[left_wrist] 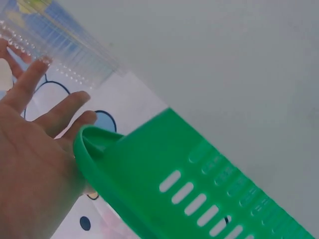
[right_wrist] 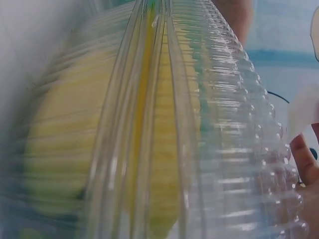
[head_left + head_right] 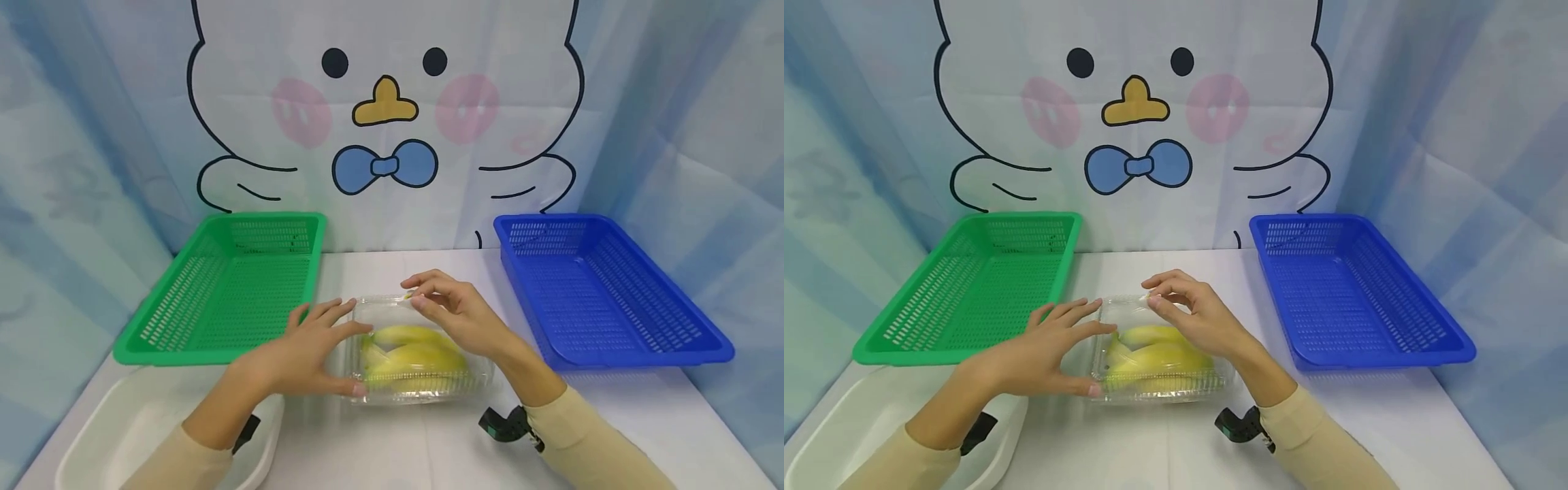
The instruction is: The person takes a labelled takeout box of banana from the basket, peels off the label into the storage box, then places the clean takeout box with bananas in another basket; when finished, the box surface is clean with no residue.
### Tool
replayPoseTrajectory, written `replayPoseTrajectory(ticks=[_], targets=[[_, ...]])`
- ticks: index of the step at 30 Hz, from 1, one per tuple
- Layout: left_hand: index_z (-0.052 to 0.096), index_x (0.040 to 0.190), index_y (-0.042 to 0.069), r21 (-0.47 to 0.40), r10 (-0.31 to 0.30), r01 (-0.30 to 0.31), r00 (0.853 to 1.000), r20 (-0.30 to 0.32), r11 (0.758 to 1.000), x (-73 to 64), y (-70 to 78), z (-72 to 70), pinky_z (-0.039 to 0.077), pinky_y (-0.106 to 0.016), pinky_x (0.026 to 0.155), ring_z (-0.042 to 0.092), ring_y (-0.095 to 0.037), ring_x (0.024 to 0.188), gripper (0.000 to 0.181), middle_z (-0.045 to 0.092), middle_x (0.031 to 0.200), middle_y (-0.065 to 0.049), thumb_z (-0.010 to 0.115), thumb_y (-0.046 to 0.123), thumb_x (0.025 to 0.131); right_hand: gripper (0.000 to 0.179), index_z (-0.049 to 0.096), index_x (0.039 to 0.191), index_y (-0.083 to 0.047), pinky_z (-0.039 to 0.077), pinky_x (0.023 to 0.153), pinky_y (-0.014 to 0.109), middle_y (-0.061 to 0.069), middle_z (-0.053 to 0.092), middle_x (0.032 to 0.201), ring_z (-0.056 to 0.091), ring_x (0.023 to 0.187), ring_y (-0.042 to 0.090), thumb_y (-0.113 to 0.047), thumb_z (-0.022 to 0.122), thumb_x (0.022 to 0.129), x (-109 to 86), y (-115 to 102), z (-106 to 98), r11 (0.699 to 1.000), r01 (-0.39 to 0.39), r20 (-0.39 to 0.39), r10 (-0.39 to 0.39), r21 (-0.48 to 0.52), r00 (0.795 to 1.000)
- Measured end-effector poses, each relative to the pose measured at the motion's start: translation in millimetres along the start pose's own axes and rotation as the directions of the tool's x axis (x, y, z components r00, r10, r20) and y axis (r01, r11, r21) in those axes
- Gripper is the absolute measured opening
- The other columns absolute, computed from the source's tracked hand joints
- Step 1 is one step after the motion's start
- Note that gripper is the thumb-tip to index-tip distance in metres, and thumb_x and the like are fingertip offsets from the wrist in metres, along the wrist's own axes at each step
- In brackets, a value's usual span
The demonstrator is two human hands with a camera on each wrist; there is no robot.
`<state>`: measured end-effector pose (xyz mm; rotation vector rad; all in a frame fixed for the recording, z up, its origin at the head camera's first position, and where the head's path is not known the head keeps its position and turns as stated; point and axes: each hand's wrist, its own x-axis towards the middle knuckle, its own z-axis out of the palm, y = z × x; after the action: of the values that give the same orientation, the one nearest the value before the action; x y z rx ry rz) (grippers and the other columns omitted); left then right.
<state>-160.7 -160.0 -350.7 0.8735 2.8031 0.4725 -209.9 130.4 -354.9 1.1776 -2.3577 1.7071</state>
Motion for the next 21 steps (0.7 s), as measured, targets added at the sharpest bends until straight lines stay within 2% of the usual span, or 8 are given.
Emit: replayPoseTrajectory(ticks=[9, 16, 21], targets=[[0.053, 0.149, 0.028, -0.026, -0.009, 0.008, 0.999, -0.043, 1.0, -17.9, -10.1, -14.2, 0.006, -0.073, 0.116, 0.013, -0.038, 0.157, 0.083, 0.022, 0.17, -0.007, 0.075, 0.069, 0.081, 0.012, 0.07, 0.102, -0.011, 0.053, 0.102, 0.041, 0.007, 0.064, 0.127, 0.059, 0.123, 0.025, -0.017, 0.06, 0.105, 18.0, -13, 11, 1.0, 0.025, 0.043, -0.025, -0.006, 0.999], [0.056, 0.146, 0.029, -0.027, -0.008, 0.004, 0.992, -0.129, 1.0, -32.1, -19.9, -20.9, 0.01, -0.07, 0.115, 0.017, -0.036, 0.156, 0.069, 0.026, 0.169, -0.005, 0.077, 0.057, 0.087, 0.014, 0.07, 0.102, -0.012, 0.051, 0.104, 0.046, 0.007, 0.066, 0.124, 0.06, 0.122, 0.022, -0.021, 0.06, 0.106, 28.6, -17, 24, 0.999, 0.031, 0.075, -0.032, 0.012, 0.997], [0.056, 0.146, 0.03, -0.029, -0.042, 0.038, 0.989, -0.143, 0.999, -44.9, -28.3, -25.0, 0.011, -0.07, 0.115, 0.018, -0.036, 0.156, 0.067, 0.027, 0.169, -0.007, 0.076, 0.057, 0.088, 0.012, 0.069, 0.102, -0.011, 0.052, 0.103, 0.047, 0.014, 0.067, 0.122, 0.061, 0.12, 0.022, -0.017, 0.06, 0.106, 37.4, -19, 35, 0.997, 0.065, 0.09, -0.067, 0.033, 0.994]])
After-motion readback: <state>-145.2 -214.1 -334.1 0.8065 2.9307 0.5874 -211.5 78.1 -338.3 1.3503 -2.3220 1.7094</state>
